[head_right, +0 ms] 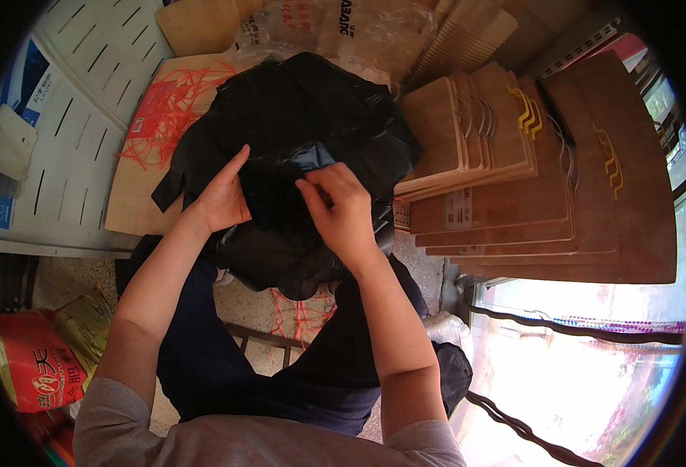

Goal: The person folds black plastic bags into strips, ties each folded bag with a plastic string by hand, and sets the tied bundles aside.

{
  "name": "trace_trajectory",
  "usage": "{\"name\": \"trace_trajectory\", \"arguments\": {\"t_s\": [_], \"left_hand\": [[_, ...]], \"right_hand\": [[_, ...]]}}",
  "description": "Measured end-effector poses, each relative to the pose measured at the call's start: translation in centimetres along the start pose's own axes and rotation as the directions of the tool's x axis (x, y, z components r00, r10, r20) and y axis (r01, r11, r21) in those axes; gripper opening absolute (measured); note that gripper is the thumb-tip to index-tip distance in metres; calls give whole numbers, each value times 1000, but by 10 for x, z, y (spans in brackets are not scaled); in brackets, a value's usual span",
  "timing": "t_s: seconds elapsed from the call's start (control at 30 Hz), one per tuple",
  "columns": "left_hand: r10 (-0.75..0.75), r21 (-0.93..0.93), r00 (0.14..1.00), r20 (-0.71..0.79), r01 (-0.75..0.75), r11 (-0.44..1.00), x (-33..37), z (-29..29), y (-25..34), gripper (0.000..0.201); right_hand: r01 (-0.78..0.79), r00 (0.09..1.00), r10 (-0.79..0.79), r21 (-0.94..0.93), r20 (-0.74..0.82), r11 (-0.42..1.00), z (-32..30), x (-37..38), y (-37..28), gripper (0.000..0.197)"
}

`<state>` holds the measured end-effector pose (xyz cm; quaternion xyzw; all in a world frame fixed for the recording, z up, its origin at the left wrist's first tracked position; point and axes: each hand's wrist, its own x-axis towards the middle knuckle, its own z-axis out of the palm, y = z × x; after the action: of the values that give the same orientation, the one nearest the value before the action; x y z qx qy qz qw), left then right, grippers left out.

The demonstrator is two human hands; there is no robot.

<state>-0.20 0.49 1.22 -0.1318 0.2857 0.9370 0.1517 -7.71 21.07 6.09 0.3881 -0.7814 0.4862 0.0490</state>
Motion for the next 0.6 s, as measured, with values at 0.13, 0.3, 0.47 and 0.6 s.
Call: {"name": "trace_trajectory", "arguments": {"t_s": [0.13,0.3,0.47,0.6], "left_hand": [[-14,-24,1000,7,14,1000,-5,11,4,63],[20,-16,1000,-22,-21,1000,-6,10,0,57],[-14,-30,999,-52,13,999,2,-17,-6,37],[-29,-32,998,-61,27,999,5,-20,-7,34]], "right_hand": [[-260,938,311,282,-153,923,-8,5,28,17],[-339,919,389,378,-62,862,-9,4,25,28],[-382,924,357,380,136,842,-9,7,16,34],[-445,890,437,447,130,776,-18,10,22,38]]}}
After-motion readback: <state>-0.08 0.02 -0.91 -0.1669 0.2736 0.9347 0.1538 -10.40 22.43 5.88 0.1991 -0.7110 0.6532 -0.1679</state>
